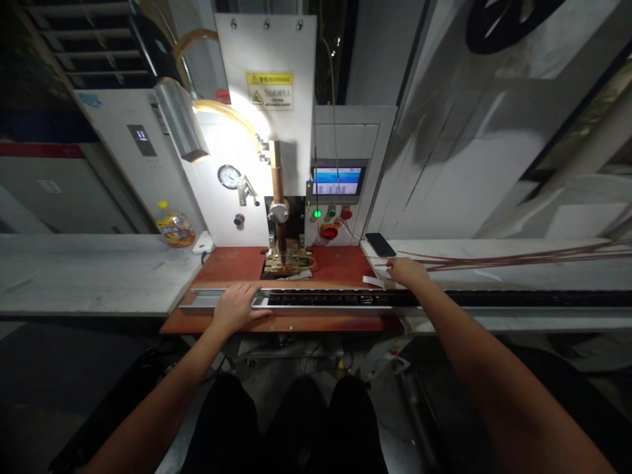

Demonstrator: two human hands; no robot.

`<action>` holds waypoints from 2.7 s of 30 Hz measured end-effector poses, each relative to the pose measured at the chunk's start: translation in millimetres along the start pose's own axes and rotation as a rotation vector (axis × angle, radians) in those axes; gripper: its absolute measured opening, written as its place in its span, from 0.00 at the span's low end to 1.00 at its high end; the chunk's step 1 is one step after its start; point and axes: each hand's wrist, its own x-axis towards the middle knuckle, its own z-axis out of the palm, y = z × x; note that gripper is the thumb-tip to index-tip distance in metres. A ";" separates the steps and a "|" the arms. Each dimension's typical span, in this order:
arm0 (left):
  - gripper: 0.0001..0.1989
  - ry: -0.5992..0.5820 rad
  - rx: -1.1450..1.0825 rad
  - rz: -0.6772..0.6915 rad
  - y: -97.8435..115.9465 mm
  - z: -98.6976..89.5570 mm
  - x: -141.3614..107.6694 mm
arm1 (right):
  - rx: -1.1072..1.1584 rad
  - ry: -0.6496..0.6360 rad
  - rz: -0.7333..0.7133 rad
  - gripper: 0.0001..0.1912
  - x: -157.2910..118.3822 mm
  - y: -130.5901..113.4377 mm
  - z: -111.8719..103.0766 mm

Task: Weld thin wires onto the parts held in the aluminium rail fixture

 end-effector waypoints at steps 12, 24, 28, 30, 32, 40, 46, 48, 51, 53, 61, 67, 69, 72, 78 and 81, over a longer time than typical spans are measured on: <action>0.31 0.010 -0.002 0.001 -1.6 3.6 0.0 | -0.027 -0.074 0.102 0.18 24.0 34.7 24.5; 0.28 -0.012 0.029 -0.003 -1.6 4.3 2.8 | -0.135 0.044 -0.061 0.17 14.1 28.6 21.6; 0.30 -0.005 0.014 0.000 -1.4 3.9 2.7 | -0.148 0.163 -0.097 0.19 5.9 19.1 15.6; 0.31 -0.001 0.006 0.002 -1.4 4.0 2.8 | -0.160 0.252 -0.139 0.18 1.1 10.0 10.4; 0.30 -0.005 -0.007 -0.002 -1.3 3.8 2.8 | -0.152 0.339 -0.142 0.18 -3.6 -2.2 4.8; 0.28 -0.022 -0.025 -0.021 -1.3 2.6 2.6 | -0.008 0.602 -0.326 0.16 -26.1 -69.8 -8.8; 0.31 -0.026 -0.009 -0.018 0.1 1.0 2.8 | 0.146 0.765 -0.581 0.14 -58.6 -116.8 -12.5; 0.31 -0.020 -0.014 -0.020 0.3 0.8 2.7 | 0.184 0.816 -0.644 0.14 -71.5 -129.8 -12.5; 0.28 -0.017 -0.005 -0.019 -0.1 1.4 2.6 | 0.247 0.847 -0.712 0.14 -91.1 -146.8 -11.0; 0.28 -0.018 -0.004 -0.016 -0.4 2.0 2.8 | 0.293 0.856 -0.749 0.16 -103.1 -156.7 -9.1; 0.31 -0.012 -0.064 -0.019 1.0 1.1 -0.8 | 0.378 0.890 -0.884 0.16 -124.4 -188.1 -3.0; 0.31 -0.018 -0.044 -0.035 3.8 0.0 -5.6 | 0.360 0.878 -0.881 0.16 -125.5 -204.3 -1.4; 0.32 -0.014 -0.056 -0.036 4.1 0.1 -5.8 | 0.345 0.870 -0.866 0.15 -126.9 -209.3 2.8; 0.35 0.013 -0.119 -0.027 3.7 -1.5 -5.3 | 0.321 0.843 -0.846 0.12 -128.5 -215.9 11.8; 0.31 0.030 -0.293 0.024 0.5 -14.8 -3.8 | 0.349 0.764 -0.827 0.09 -129.6 -225.8 24.3; 0.22 0.063 -0.437 0.092 5.0 -22.0 -3.2 | 0.369 0.772 -0.820 0.11 -130.0 -228.7 26.0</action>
